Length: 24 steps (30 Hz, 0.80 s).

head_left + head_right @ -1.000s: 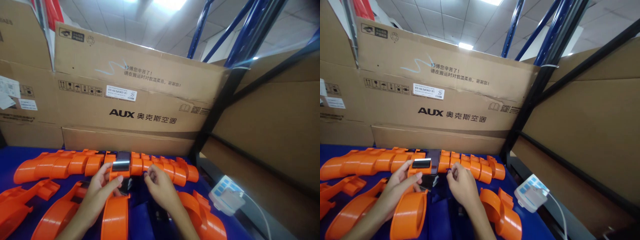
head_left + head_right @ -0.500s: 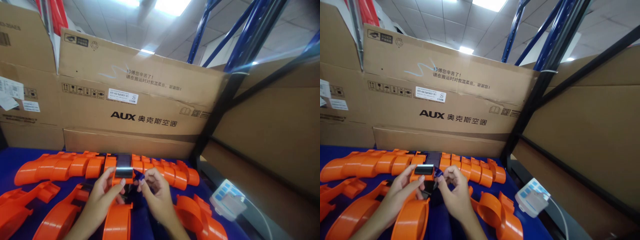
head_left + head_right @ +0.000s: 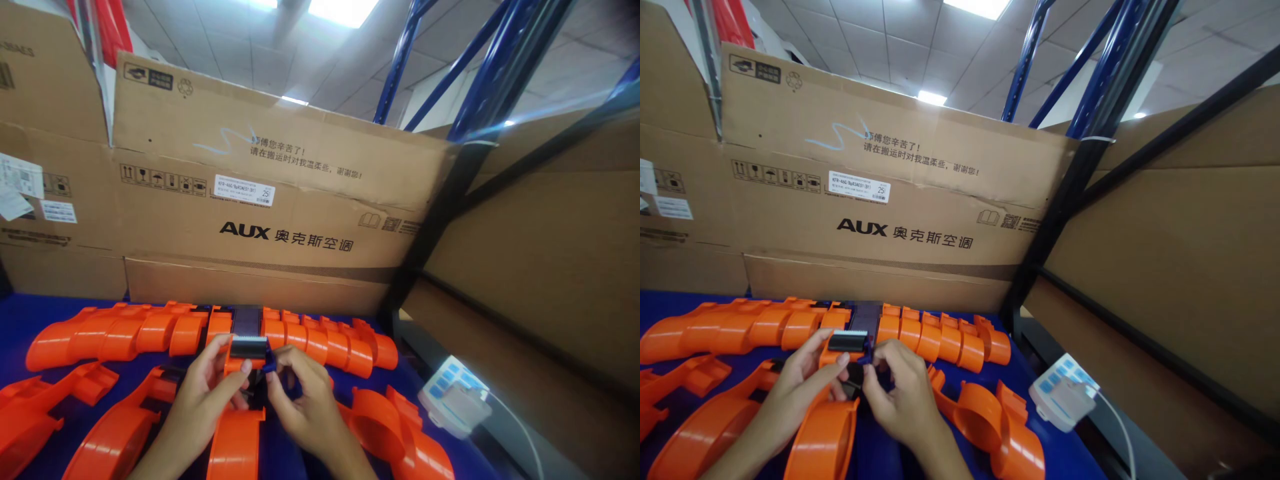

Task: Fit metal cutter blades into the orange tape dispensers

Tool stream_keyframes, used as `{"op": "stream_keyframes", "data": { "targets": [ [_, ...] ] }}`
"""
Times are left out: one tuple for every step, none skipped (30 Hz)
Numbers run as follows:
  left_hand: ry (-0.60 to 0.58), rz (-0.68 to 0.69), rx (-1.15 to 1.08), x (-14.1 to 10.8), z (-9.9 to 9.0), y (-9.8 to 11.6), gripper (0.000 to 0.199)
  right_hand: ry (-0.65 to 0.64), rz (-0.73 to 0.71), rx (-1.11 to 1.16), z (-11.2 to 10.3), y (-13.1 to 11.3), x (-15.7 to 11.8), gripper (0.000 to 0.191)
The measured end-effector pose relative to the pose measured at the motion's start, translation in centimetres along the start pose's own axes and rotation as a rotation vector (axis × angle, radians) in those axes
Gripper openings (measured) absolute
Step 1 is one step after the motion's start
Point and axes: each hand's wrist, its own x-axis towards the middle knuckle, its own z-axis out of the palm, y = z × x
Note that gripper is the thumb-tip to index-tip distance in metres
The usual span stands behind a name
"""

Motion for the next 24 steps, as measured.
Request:
{"op": "stream_keyframes", "data": {
  "targets": [
    [0.003,-0.005,0.003,0.0,0.0,0.1,0.046,-0.011,-0.008,0.001,-0.1,0.0,0.0,0.013],
    [0.005,-0.010,0.005,-0.1,0.1,0.1,0.046,-0.024,-0.020,0.003,-0.1,0.0,0.0,0.014],
    [0.008,-0.012,0.007,-0.1,0.1,0.2,0.047,-0.032,-0.031,0.006,-0.1,0.1,0.0,0.014],
    [0.007,-0.010,0.008,-0.2,0.1,0.2,0.047,-0.032,-0.038,0.009,-0.2,0.1,0.1,0.015],
    [0.003,-0.008,0.008,-0.2,0.1,0.2,0.047,-0.031,-0.041,0.012,-0.2,0.1,0.1,0.015],
    [-0.002,-0.007,0.006,-0.2,0.2,0.3,0.046,-0.030,-0.041,0.017,-0.2,0.1,0.1,0.015],
    [-0.004,-0.007,0.004,-0.3,0.2,0.2,0.045,-0.029,-0.038,0.022,-0.2,0.1,0.1,0.015],
    [-0.008,-0.009,0.001,-0.3,0.2,0.2,0.045,-0.035,-0.034,0.027,-0.2,0.0,0.1,0.015],
    [-0.009,-0.010,-0.004,-0.2,0.2,0.2,0.046,-0.050,-0.030,0.031,-0.3,0.0,0.1,0.014],
    [-0.008,-0.011,-0.009,-0.2,0.2,0.2,0.047,-0.072,-0.026,0.034,-0.3,-0.1,0.2,0.014],
    [-0.005,-0.011,-0.015,-0.2,0.2,0.1,0.049,-0.095,-0.020,0.038,-0.3,-0.1,0.2,0.014],
    [-0.006,-0.010,-0.020,-0.1,0.1,0.1,0.049,-0.115,-0.013,0.043,-0.4,-0.2,0.3,0.015],
    [-0.005,-0.009,-0.027,-0.1,0.1,0.1,0.049,-0.132,-0.005,0.052,-0.5,-0.2,0.3,0.015],
    [-0.003,-0.009,-0.035,0.0,0.0,0.1,0.047,-0.141,0.001,0.066,-0.5,-0.2,0.3,0.014],
    [-0.001,-0.010,-0.044,0.1,-0.1,0.2,0.045,-0.139,0.011,0.088,-0.6,-0.3,0.3,0.014],
    [-0.008,-0.015,-0.054,0.1,-0.1,0.2,0.042,-0.126,0.026,0.122,-0.7,-0.3,0.3,0.014],
    [-0.017,-0.027,-0.068,0.2,-0.1,0.2,0.041,-0.099,0.047,0.168,-0.7,-0.3,0.3,0.016],
    [-0.029,-0.047,-0.085,0.3,-0.2,0.3,0.043,-0.062,0.079,0.225,-0.7,-0.3,0.3,0.018],
    [-0.047,-0.072,-0.107,0.4,-0.1,0.3,0.047,-0.021,0.124,0.289,-0.8,-0.4,0.3,0.019],
    [-0.072,-0.099,-0.133,0.4,0.0,0.3,0.054,0.013,0.175,0.359,-0.8,-0.5,0.3,0.019],
    [-0.103,-0.127,-0.163,0.4,0.1,0.4,0.064,0.023,0.228,0.434,-0.8,-0.7,0.3,0.021],
    [-0.140,-0.156,-0.193,0.3,0.2,0.4,0.073,0.004,0.277,0.512,-0.9,-0.9,0.4,0.025],
    [-0.180,-0.187,-0.222,0.1,0.4,0.5,0.082,-0.039,0.321,0.588,-1.0,-1.0,0.4,0.031],
    [-0.220,-0.223,-0.246,-0.2,0.6,0.6,0.088,-0.092,0.355,0.661,-1.0,-1.2,0.5,0.038]
  ]
}}
